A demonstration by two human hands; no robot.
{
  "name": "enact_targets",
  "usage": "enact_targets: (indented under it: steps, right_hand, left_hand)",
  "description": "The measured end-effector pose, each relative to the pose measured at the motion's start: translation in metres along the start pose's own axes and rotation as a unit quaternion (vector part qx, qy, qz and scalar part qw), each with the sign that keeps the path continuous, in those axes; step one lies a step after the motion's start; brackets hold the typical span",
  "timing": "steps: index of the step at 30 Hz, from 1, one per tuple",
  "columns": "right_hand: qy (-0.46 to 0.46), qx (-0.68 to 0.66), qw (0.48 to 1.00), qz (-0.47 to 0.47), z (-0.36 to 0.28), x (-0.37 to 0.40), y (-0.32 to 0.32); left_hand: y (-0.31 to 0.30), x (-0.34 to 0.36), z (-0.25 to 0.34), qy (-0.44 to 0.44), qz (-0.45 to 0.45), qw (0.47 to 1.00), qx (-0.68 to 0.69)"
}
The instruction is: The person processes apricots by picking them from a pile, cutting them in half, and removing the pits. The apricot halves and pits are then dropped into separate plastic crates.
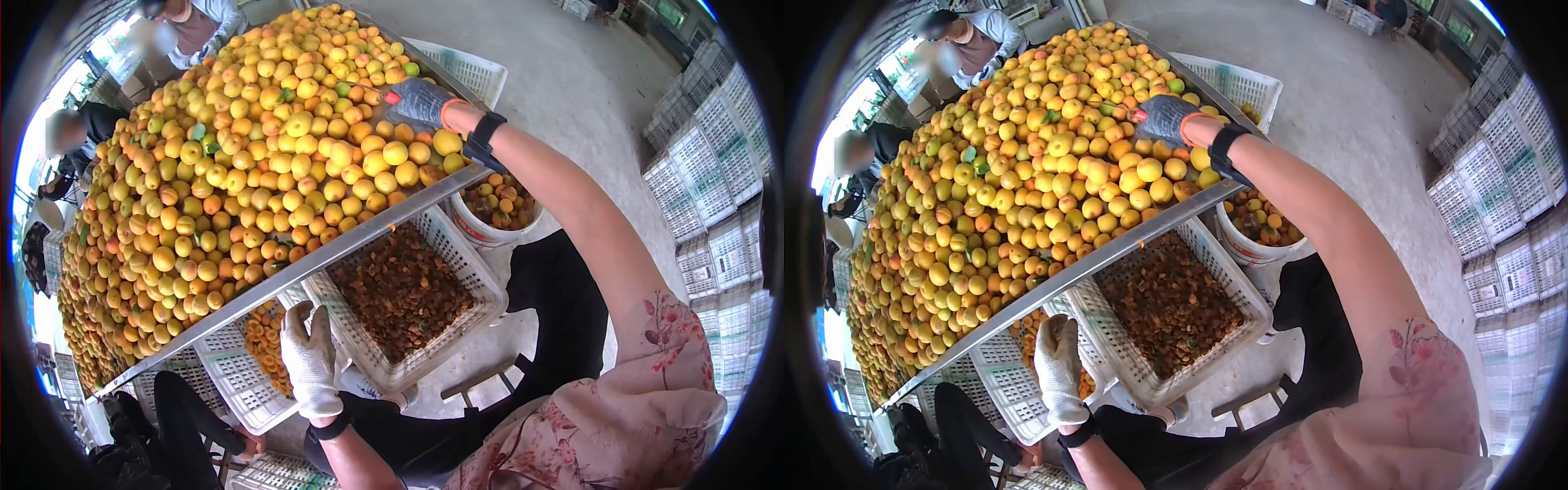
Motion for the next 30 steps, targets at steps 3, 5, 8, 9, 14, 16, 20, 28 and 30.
enact_targets:
  steps: [3,5,8,9,14,16,20,28,30]
  right_hand:
    - [0.008,0.104,0.994,-0.039,0.010,0.005,0.016]
    - [-0.025,0.099,0.994,-0.039,0.008,0.014,0.029]
    - [0.001,0.100,0.991,-0.087,0.004,0.024,0.049]
    - [-0.036,0.083,0.995,-0.038,0.004,0.024,0.050]
    - [0.060,-0.451,0.890,-0.044,-0.083,0.085,0.051]
    - [0.079,-0.539,0.836,-0.066,-0.113,0.110,0.075]
    - [0.053,-0.576,0.808,-0.112,-0.161,0.150,0.133]
    - [-0.045,-0.425,0.901,-0.078,-0.196,0.173,0.135]
    - [-0.036,-0.373,0.924,-0.080,-0.198,0.176,0.135]
  left_hand:
    - [-0.003,0.004,0.008,-0.003,-0.005,0.999,-0.037]
    - [0.000,0.004,0.008,0.002,-0.028,0.998,-0.051]
    - [0.002,0.003,0.010,0.019,-0.010,0.999,-0.026]
    - [0.004,0.001,0.008,0.030,-0.012,0.999,0.021]
    - [0.003,0.006,0.040,0.073,0.073,0.915,0.389]
    - [-0.003,0.014,0.060,0.107,0.090,0.900,0.412]
    - [-0.007,0.005,0.055,0.116,0.078,0.858,0.495]
    - [-0.035,0.015,0.033,0.085,-0.061,0.727,0.678]
    - [-0.030,0.012,0.020,0.090,-0.080,0.718,0.686]
Point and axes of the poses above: each hand's wrist, its own x-axis away from the middle knuckle, its own y-axis out of the palm, z = x × y, the point moved 4 cm from there along -x, towards the middle knuckle, and after that the axes turned 9 degrees about -x, right-handed, at the moved point
